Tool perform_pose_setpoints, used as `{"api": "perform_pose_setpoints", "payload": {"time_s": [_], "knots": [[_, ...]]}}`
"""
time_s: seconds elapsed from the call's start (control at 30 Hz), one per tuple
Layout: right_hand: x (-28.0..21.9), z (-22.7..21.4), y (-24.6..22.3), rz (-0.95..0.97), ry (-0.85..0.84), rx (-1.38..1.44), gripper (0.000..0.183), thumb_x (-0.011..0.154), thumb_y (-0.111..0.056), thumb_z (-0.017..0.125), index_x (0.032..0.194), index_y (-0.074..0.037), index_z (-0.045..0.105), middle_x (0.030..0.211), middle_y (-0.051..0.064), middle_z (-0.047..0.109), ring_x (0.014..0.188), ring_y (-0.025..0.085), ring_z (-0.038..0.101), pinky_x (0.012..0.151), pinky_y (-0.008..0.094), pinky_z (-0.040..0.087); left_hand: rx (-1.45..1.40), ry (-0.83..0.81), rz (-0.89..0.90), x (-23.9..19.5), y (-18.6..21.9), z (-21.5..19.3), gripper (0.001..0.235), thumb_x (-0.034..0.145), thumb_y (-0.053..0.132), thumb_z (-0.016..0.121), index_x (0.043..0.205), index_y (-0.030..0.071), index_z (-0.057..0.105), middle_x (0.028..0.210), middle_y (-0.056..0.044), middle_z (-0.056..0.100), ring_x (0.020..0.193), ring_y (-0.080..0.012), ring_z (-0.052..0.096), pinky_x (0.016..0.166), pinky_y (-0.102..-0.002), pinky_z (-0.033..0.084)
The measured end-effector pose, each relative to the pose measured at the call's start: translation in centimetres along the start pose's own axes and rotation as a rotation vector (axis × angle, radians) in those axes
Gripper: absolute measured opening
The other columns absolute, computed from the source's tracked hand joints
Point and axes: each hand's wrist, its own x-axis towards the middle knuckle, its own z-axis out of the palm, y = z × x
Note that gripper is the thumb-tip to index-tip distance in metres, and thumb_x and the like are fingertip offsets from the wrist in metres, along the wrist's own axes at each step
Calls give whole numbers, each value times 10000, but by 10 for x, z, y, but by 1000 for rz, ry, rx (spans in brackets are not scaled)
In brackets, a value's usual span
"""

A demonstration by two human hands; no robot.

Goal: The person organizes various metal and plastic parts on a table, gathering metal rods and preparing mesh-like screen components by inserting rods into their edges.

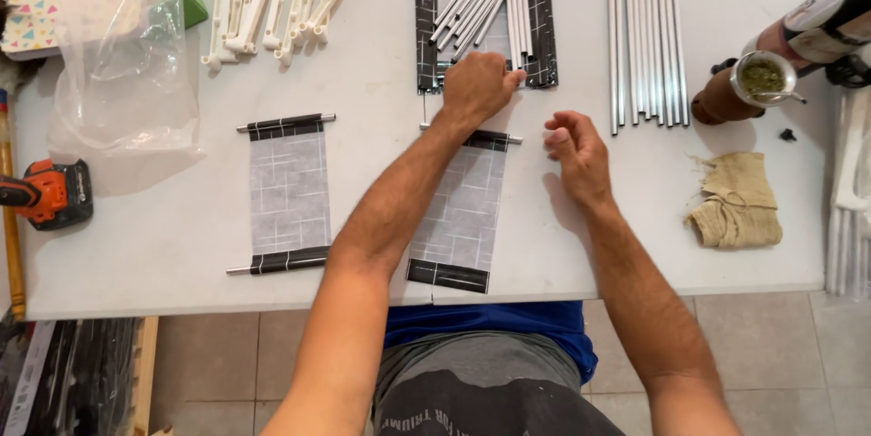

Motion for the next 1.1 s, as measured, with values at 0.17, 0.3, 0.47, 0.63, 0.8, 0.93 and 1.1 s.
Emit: {"api": "perform_pose_setpoints", "payload": {"time_s": [0.17, 0.3, 0.47, 0.63, 0.8, 0.93, 1.1], "knots": [[0, 0, 1, 40, 1, -21, 476, 1094, -443, 555, 1345, -39, 566, 1193, 176, 671, 1005, 251, 680, 824, 353, 598, -26, -196, -353, 29, 10, 28, 366, 792, 377, 683, 772, 23, 774, 748, -219, 728, 863, -453, 760, 703, -556, 608], [-3, -4, -5, 23, 15, -44, 479, 1100, -451, 530, 1336, -36, 567, 1172, 176, 673, 984, 244, 694, 792, 349, 606, -198, -245, -420, -5, -13, 38, 561, 735, 542, 699, 769, -15, 757, 761, -261, 698, 883, -492, 741, 722, -597, 572], [-5, 4, -4, 95, -127, 363, 565, 1080, -452, 480, 1362, 36, 508, 1082, 218, 721, 927, 230, 726, 777, 295, 621, -285, -414, -86, -107, 41, -43, 303, 902, 328, 605, 815, 80, 755, 733, -192, 718, 772, -421, 732, 662, -497, 519], [-7, 10, 21, 69, -189, 678, 251, 1061, -155, 510, 1223, 24, 577, 662, 130, 593, 584, 218, 656, 577, 318, 590, -168, -306, 199, -176, 35, -42, 229, 941, 304, 635, 984, 97, 721, 841, -143, 695, 852, -366, 713, 750, -473, 547], [-19, -38, 16, 10, -90, 599, 420, 1105, -391, 472, 1236, -5, 572, 463, 27, 346, 322, 119, 405, 331, 218, 370, -116, -219, 346, -255, 21, -60, 330, 872, 375, 738, 1082, 130, 671, 1068, -99, 648, 1107, -323, 639, 977, -461, 457], [-65, -56, -13, 9, -213, -19, 510, 1076, -406, 330, 1136, -25, 664, 490, 45, 439, 417, 158, 439, 440, 280, 380, 68, -288, 355, -305, 21, -47, 744, 767, 484, 786, 1387, 138, 562, 1512, -172, 483, 1447, -378, 409, 1202, -630, 207], [-132, -51, -55, -38, -346, -431, 228, 995, -186, 621, 1129, -87, 776, 628, 104, 627, 571, 248, 597, 591, 360, 518, 76, -62, 323, -328, 35, -25, 473, 786, 241, 826, 1207, 104, 660, 1364, -150, 614, 1344, -365, 539, 1164, -642, 324]]}}
